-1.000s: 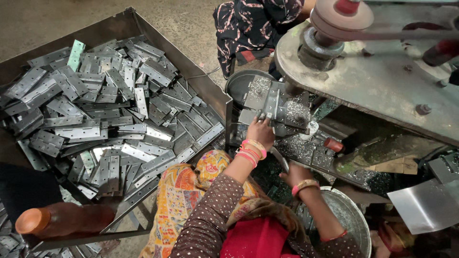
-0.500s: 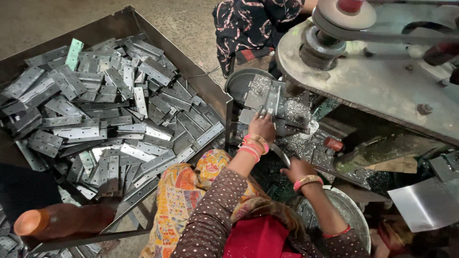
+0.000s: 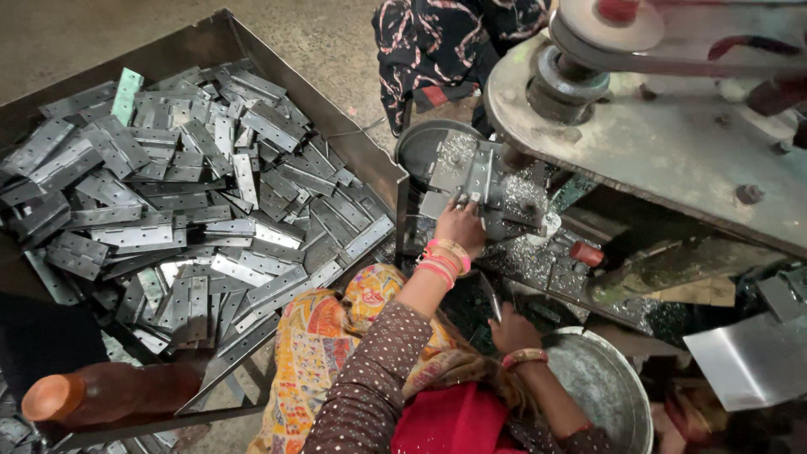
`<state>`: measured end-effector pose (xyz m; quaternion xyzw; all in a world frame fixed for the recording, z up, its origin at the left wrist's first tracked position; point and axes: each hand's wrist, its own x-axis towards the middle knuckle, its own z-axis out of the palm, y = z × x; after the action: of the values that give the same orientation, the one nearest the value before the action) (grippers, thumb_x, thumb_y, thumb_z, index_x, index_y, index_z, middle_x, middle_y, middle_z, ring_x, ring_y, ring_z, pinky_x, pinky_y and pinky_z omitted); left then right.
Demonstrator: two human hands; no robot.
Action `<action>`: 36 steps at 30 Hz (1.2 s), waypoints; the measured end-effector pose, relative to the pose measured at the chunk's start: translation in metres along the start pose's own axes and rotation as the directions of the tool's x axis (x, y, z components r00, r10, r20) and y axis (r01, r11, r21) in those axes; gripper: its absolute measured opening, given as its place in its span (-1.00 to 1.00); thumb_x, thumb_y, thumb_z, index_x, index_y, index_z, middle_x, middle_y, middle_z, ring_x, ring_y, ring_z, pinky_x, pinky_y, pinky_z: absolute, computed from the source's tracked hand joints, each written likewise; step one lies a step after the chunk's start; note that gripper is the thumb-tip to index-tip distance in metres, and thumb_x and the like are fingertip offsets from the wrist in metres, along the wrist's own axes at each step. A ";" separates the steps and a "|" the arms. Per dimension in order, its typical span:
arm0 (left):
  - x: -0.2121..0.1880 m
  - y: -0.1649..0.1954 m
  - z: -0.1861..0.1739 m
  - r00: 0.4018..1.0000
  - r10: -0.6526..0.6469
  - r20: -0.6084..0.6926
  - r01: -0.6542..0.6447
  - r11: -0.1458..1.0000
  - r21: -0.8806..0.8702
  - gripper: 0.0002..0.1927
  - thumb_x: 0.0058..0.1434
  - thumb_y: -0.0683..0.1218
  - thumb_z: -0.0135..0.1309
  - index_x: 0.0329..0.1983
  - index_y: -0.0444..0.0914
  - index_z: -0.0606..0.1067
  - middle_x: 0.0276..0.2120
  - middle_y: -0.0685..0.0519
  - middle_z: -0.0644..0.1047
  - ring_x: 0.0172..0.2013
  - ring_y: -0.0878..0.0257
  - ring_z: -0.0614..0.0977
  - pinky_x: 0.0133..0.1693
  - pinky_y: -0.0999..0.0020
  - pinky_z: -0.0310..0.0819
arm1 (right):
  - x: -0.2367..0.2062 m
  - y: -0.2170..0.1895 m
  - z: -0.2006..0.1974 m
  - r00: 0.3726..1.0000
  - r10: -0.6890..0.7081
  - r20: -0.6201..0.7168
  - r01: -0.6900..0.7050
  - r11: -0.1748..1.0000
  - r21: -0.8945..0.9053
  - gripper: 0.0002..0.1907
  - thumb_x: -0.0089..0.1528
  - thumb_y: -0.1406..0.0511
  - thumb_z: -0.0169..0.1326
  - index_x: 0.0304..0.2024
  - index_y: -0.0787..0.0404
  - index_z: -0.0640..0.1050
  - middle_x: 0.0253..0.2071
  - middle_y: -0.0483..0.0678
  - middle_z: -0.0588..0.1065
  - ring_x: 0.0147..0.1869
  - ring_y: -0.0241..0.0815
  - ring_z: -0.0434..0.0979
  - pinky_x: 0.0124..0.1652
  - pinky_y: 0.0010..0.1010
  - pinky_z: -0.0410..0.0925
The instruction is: The person sits on the floor and repeatedly picks up metal brackets from a bin, presses them against a rotating grinding wheel to smooth edges, and returns them to the bin. The process is continuous and repetitive throughout the clip.
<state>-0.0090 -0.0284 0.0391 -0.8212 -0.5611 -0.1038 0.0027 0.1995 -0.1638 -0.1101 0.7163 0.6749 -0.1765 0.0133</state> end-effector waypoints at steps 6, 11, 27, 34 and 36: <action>-0.007 0.000 -0.003 0.998 0.030 0.061 -0.031 0.999 0.014 -0.69 0.23 -0.01 -0.06 -0.28 -0.11 0.72 0.06 -0.06 0.57 -0.03 0.11 0.65 0.33 0.07 0.15 | 0.004 -0.007 -0.027 0.999 -0.006 0.045 0.005 1.000 0.014 -0.55 0.23 0.04 0.16 -0.07 0.25 0.43 -0.24 0.32 0.60 -0.12 0.38 0.62 -0.11 0.15 0.45; -0.012 0.004 -0.010 0.998 0.027 0.050 -0.029 0.999 0.036 -0.70 0.20 -0.01 -0.04 -0.30 -0.11 0.72 0.07 -0.08 0.57 -0.02 0.10 0.65 0.31 0.05 0.14 | 0.005 -0.024 -0.077 0.994 -0.043 0.103 0.042 0.999 0.011 -0.48 0.17 0.05 0.27 -0.01 0.26 0.48 -0.09 0.31 0.58 0.04 0.29 0.61 0.03 0.03 0.44; -0.032 0.015 0.012 0.991 -0.012 -0.136 0.014 1.000 0.013 -0.64 0.27 0.05 -0.07 -0.20 -0.18 0.69 0.20 -0.11 0.49 0.26 0.01 0.46 0.37 -0.08 -0.01 | 0.014 -0.028 -0.088 0.991 -0.092 0.102 0.093 0.996 -0.007 -0.44 0.10 0.04 0.34 -0.04 0.28 0.51 -0.07 0.27 0.58 0.07 0.27 0.60 0.04 0.01 0.44; 0.028 0.004 0.000 0.975 -0.166 -0.150 0.159 0.985 -0.058 -0.61 0.36 0.05 -0.17 0.06 -0.14 0.57 0.37 -0.02 0.34 0.38 0.01 0.28 0.40 -0.23 -0.15 | 0.008 -0.032 -0.090 0.990 -0.083 0.115 0.087 0.996 -0.024 -0.41 0.14 0.01 0.29 0.01 0.28 0.49 -0.04 0.31 0.56 0.09 0.28 0.59 0.04 0.01 0.44; 0.036 0.002 -0.004 0.947 -0.217 -0.237 0.192 0.973 -0.124 -0.58 0.38 0.10 -0.15 0.00 -0.25 0.58 0.38 -0.05 0.33 0.37 0.01 0.29 0.36 -0.20 -0.08 | 0.005 -0.035 -0.095 0.989 -0.028 0.142 0.029 1.000 0.001 -0.40 0.16 0.02 0.28 0.05 0.28 0.47 -0.04 0.32 0.56 0.09 0.29 0.58 0.05 0.02 0.43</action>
<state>0.0044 0.0032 0.0493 -0.7380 -0.6327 -0.2336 0.0216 0.1875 -0.1313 -0.0150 0.6922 0.6825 -0.2268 0.0593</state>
